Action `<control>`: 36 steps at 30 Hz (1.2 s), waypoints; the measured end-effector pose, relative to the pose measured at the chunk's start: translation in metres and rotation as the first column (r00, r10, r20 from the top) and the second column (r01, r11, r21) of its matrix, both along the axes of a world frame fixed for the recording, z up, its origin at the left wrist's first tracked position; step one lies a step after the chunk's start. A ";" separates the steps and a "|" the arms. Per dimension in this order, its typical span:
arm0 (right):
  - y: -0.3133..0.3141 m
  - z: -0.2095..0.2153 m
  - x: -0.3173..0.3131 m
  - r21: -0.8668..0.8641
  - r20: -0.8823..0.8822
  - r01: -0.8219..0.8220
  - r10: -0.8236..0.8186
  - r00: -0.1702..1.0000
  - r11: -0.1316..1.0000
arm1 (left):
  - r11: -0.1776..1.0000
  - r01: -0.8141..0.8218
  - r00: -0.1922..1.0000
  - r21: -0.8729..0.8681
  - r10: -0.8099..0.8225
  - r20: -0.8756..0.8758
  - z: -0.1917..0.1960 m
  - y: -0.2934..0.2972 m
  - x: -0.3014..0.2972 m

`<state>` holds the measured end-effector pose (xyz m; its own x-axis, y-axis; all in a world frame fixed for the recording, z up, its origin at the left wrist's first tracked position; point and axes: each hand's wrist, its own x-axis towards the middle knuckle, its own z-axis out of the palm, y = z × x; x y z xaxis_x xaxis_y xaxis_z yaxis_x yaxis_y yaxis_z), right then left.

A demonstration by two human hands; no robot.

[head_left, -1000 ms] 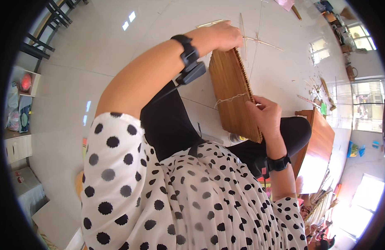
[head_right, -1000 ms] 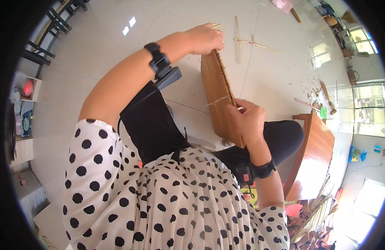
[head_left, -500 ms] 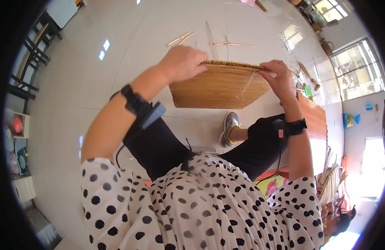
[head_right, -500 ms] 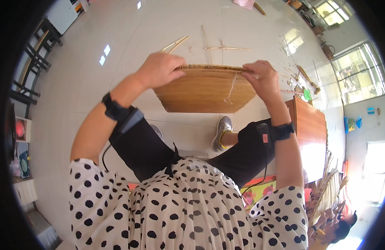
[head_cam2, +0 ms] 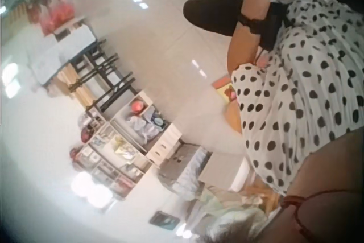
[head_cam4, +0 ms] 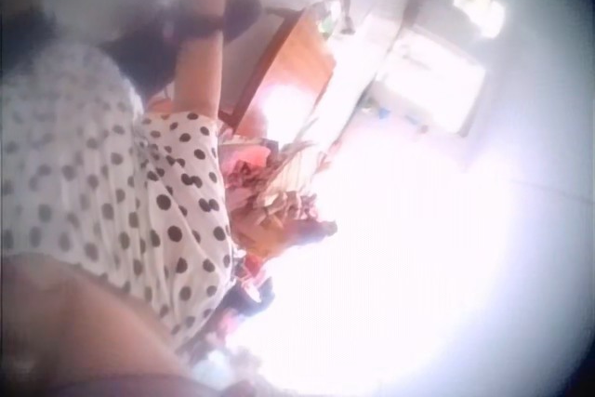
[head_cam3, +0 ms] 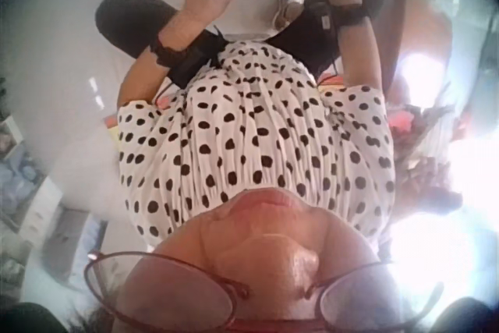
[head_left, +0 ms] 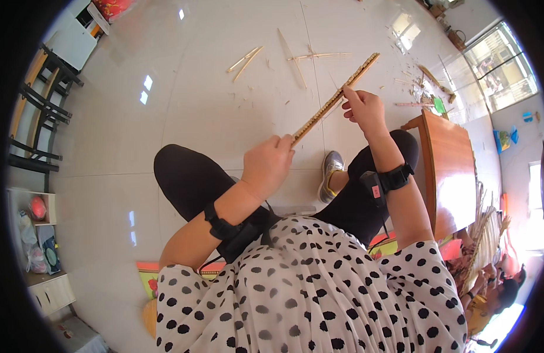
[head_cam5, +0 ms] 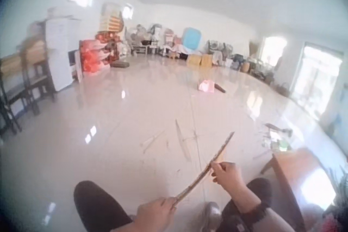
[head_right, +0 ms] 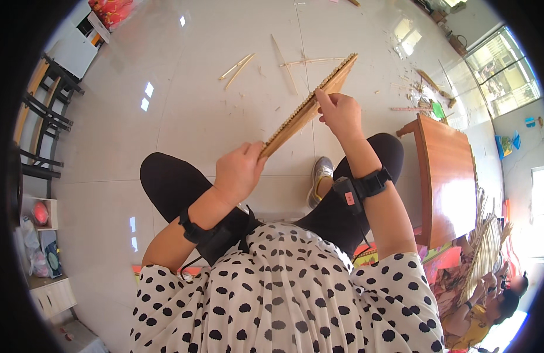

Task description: The person sits on the floor and weaves a thin white string through the edge of a rectangular bamboo mat. They repeatedly pass the string through the bamboo slats and pull it tight to secure the edge.

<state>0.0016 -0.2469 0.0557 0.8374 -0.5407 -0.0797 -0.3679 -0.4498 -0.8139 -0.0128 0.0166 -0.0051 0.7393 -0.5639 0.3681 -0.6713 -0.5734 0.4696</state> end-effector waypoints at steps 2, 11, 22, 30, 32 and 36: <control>0.006 0.003 -0.009 0.045 -0.003 0.009 -0.009 1.000 0.999 | 0.997 0.030 0.999 0.078 -0.027 -0.039 -0.004 -0.002 -0.020; 0.005 -0.009 -0.031 -0.120 0.086 -0.015 0.025 0.996 0.993 | 0.919 0.336 0.907 -0.207 -0.375 -0.193 -0.004 -0.028 -0.033; 0.047 -0.018 -0.059 -0.433 0.271 -0.004 0.134 0.953 0.902 | 0.642 0.025 0.936 -0.766 -0.283 -0.207 0.005 -0.103 0.014; 0.064 -0.014 -0.063 -0.541 0.245 0.047 0.104 0.964 0.840 | 0.559 0.012 0.950 -0.829 -0.265 -0.164 0.004 -0.108 0.007; 0.070 -0.011 -0.061 -0.576 0.232 0.046 0.109 0.967 0.816 | 0.572 0.062 0.981 -0.818 -0.187 -0.056 0.002 -0.102 0.013; 0.056 -0.015 -0.063 -0.647 0.164 0.129 -0.029 0.986 0.752 | 0.461 -0.176 0.956 -0.870 -0.133 -0.263 0.013 -0.066 0.034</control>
